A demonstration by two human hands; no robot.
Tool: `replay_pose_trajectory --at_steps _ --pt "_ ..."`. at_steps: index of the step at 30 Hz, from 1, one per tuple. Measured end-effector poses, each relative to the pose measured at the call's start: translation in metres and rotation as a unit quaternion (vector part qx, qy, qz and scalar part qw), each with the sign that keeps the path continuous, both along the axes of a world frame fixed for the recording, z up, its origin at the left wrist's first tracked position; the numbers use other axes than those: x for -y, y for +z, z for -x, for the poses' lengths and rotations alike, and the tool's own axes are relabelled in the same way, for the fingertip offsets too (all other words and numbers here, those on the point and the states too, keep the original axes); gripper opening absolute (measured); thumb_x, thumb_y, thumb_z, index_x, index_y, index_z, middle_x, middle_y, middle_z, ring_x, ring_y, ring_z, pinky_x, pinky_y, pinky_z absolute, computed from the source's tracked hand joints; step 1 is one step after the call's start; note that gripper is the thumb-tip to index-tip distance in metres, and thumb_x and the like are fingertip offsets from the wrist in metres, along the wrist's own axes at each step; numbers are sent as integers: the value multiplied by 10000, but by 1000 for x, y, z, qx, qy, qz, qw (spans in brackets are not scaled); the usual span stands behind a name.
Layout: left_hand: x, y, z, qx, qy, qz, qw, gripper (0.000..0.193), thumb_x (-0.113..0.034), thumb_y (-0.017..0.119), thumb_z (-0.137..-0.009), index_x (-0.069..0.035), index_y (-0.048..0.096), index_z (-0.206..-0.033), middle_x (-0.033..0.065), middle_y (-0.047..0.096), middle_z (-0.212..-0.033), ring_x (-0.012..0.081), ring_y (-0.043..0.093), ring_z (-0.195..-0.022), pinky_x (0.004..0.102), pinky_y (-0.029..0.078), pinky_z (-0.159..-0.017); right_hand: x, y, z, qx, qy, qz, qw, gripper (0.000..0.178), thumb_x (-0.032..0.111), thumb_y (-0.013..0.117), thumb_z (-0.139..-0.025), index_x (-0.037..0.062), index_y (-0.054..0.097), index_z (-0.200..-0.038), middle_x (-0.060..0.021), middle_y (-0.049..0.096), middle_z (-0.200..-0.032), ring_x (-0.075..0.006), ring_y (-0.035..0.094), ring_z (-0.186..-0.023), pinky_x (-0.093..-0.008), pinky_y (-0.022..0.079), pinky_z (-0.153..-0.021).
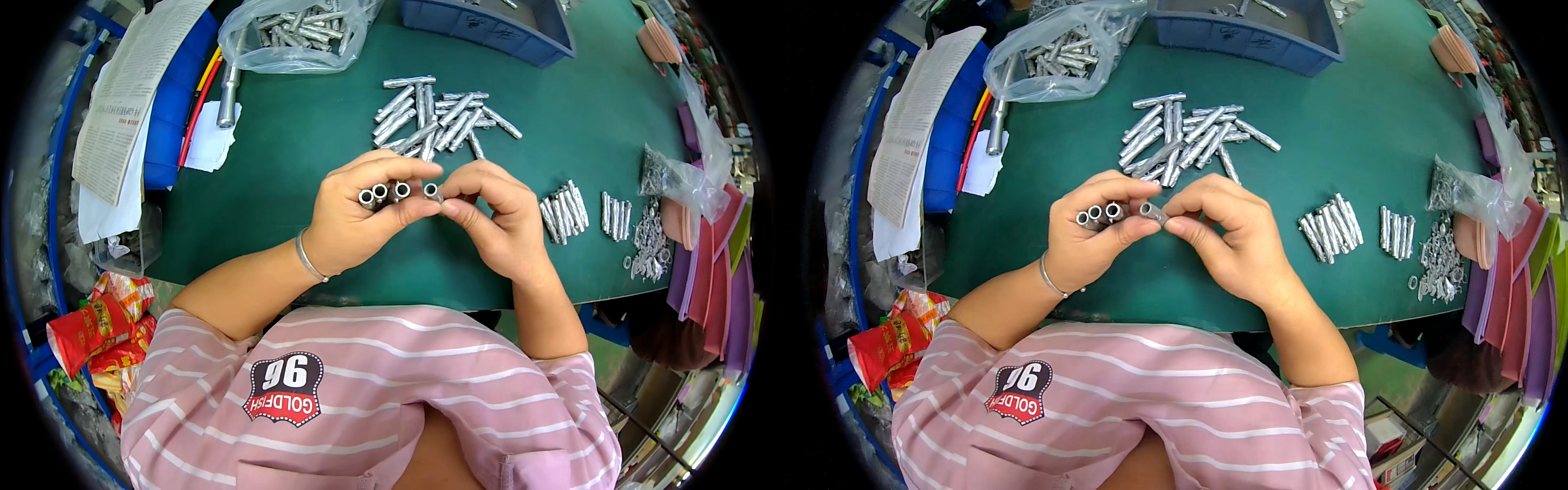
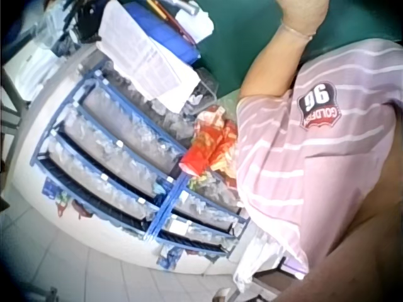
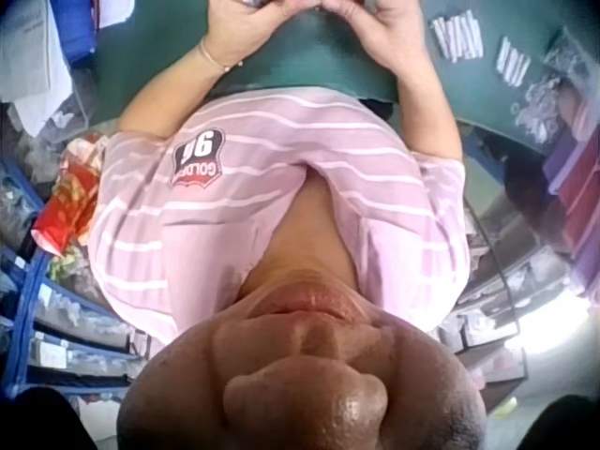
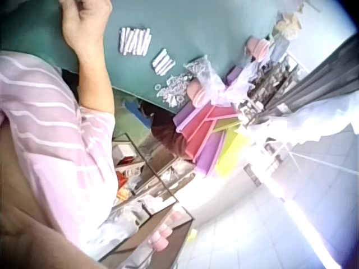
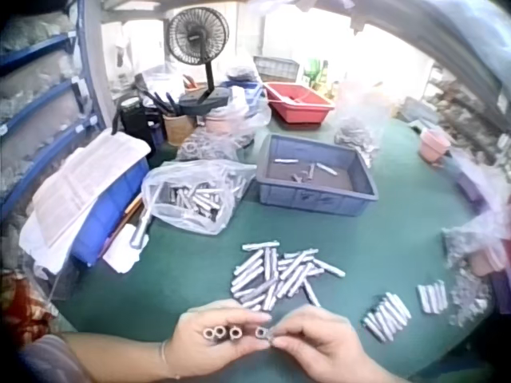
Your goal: The person sits at a green workbench and assembles small cylindrical metal parts by hand. They pick up hollow metal tubes and solid metal rods, insert the rods into the tubes, and place the finished assemblies into a blue plastic bin. The person also handles small metal rings and organizes the parts on the table throughout the process.
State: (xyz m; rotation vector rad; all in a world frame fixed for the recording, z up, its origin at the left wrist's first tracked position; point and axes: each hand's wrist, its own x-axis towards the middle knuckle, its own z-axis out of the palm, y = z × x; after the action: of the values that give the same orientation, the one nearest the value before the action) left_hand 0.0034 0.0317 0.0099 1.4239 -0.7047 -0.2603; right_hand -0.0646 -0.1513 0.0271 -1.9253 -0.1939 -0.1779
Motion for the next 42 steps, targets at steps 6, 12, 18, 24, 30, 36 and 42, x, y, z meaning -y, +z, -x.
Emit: replay_pose_trajectory --at_steps 6,12,18,24,30,36,42 --pt "-3 0 2 -133 -11 2 991 177 -58 698 -827 -6 648 -989 5 640 -803 36 545 -690 183 438 -607 -6 -5 -2 44 -14 -7 999 143 15 712 -749 9 648 -876 -78 629 -825 -188 592 -759 -283 468 -651" --pt "-2 -3 3 -71 -7 -3 997 169 -18 716 -789 -13 657 -948 30 650 -816 67 565 -698 204 451 -614 -7 -10 -4 120 -59 66 989 222 -24 741 -673 44 654 -866 -86 625 -840 -223 594 -756 -306 482 -649" --pt "1 -5 0 64 -17 15 998 201 7 759 -718 -22 665 -893 64 636 -814 121 583 -720 231 459 -636 -5 -19 -1 119 -43 34 991 208 -41 727 -681 49 663 -858 -85 624 -887 -218 603 -777 -302 487 -649" --pt "-8 -2 -1 13 4 -5 1000 202 12 742 -740 2 619 -900 74 591 -875 107 545 -748 217 435 -670 -4 -9 7 116 -27 -53 992 206 -41 697 -721 35 674 -911 -84 630 -899 -205 607 -801 -292 492 -677" --pt "-4 -5 0 -30 6 -4 1000 144 22 697 -786 11 603 -895 56 569 -861 77 509 -698 194 398 -601 11 -3 25 81 -28 -188 978 219 -49 629 -801 1 627 -1014 -107 629 -932 -191 602 -814 -294 500 -693" --pt "-5 -7 0 -66 28 10 997 142 19 724 -770 7 629 -876 38 588 -831 69 519 -705 196 417 -625 89 16 45 46 -268 -292 917 316 26 578 -869 -53 542 -1173 -118 638 -921 -155 619 -761 -259 508 -615" --pt "-4 -9 0 -68 23 0 997 137 10 722 -778 10 627 -877 35 586 -827 64 512 -699 196 410 -618 105 8 62 -67 -384 241 889 189 7 601 -837 -24 605 -1023 -152 634 -831 -218 615 -736 -327 490 -664"
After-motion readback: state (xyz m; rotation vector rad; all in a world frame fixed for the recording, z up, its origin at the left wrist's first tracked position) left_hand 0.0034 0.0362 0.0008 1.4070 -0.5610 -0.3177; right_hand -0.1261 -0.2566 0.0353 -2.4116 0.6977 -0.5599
